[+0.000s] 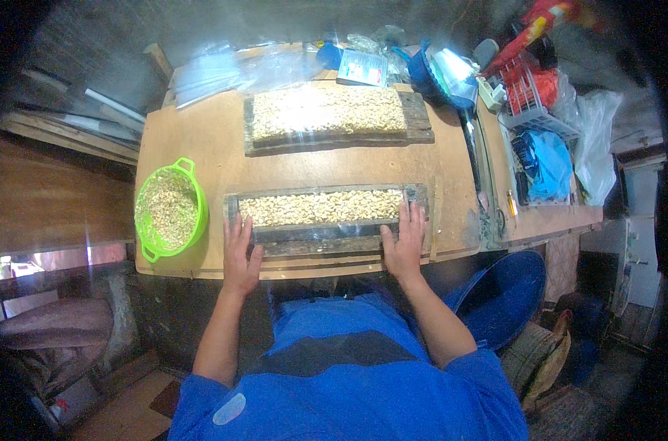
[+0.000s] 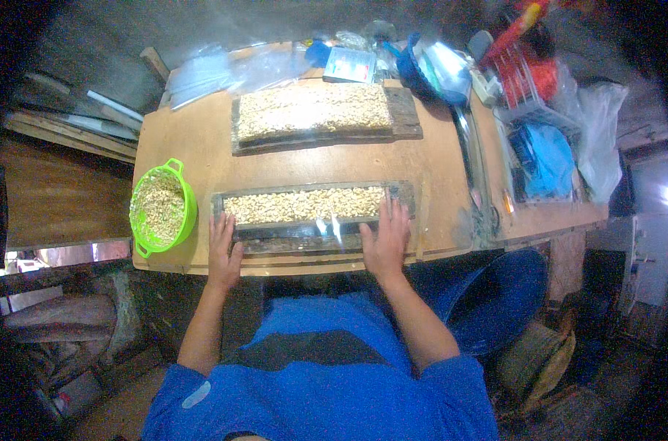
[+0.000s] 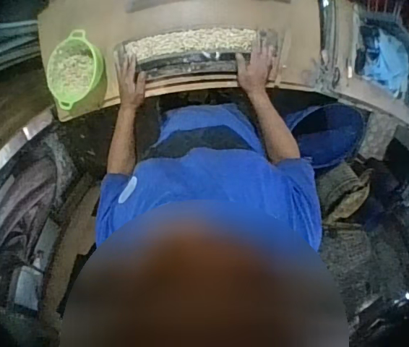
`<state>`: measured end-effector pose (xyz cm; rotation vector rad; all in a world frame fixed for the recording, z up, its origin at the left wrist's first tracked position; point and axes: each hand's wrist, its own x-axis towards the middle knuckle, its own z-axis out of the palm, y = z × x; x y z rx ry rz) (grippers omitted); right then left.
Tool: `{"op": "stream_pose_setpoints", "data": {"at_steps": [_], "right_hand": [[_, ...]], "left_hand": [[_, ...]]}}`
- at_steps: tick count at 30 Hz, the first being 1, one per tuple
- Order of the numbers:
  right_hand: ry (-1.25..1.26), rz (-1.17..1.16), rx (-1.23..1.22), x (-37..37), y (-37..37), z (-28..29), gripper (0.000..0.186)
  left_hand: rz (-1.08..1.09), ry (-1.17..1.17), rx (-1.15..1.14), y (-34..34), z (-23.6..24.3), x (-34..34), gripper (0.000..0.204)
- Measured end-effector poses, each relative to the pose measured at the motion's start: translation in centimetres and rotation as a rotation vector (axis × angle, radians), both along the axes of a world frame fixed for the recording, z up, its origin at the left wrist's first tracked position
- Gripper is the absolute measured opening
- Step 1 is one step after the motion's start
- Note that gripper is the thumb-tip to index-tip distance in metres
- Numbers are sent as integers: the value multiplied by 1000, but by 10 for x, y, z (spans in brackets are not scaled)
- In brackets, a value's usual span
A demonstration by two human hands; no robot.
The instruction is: The person scoops small grains from a blue bucket into a green colander, then pours them into a rectangular tray on a table. They spread the grains evenly in the tray by hand and use a small tool to level the surface. The person repeats this process to fill a second tray.
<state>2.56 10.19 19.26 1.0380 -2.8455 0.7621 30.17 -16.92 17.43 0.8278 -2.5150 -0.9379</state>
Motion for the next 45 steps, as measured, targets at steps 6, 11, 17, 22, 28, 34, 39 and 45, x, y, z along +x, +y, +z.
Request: {"op": "stream_pose_setpoints", "data": {"at_steps": [6, 11, 17, 22, 28, 34, 39, 45], "right_hand": [[24, 54, 137, 3, -3, 4, 73], [47, 88, 153, 3, -4, 6, 72], [48, 157, 161, 1, -7, 12, 72], [45, 234, 148, 1, -6, 14, 72], [12, 101, -171, -6, 4, 13, 68], [23, 112, 97, -18, -2, 9, 74], [73, 201, 103, -9, -5, 17, 82], [137, 245, 73, -15, 0, 23, 68]], "left_hand": [[6, -9, 17, 1, 2, 1, 68], [-8, 6, -18, 1, 0, 3, 64], [-1, -18, -5, 0, -2, 4, 65], [4, -22, 1, 1, -1, 3, 65], [4, -13, 2, 1, 0, 4, 66], [7, -19, 0, 0, 0, 2, 67], [7, 5, 10, 0, 7, 1, 69], [38, -21, -47, 0, 5, 1, 66]]}}
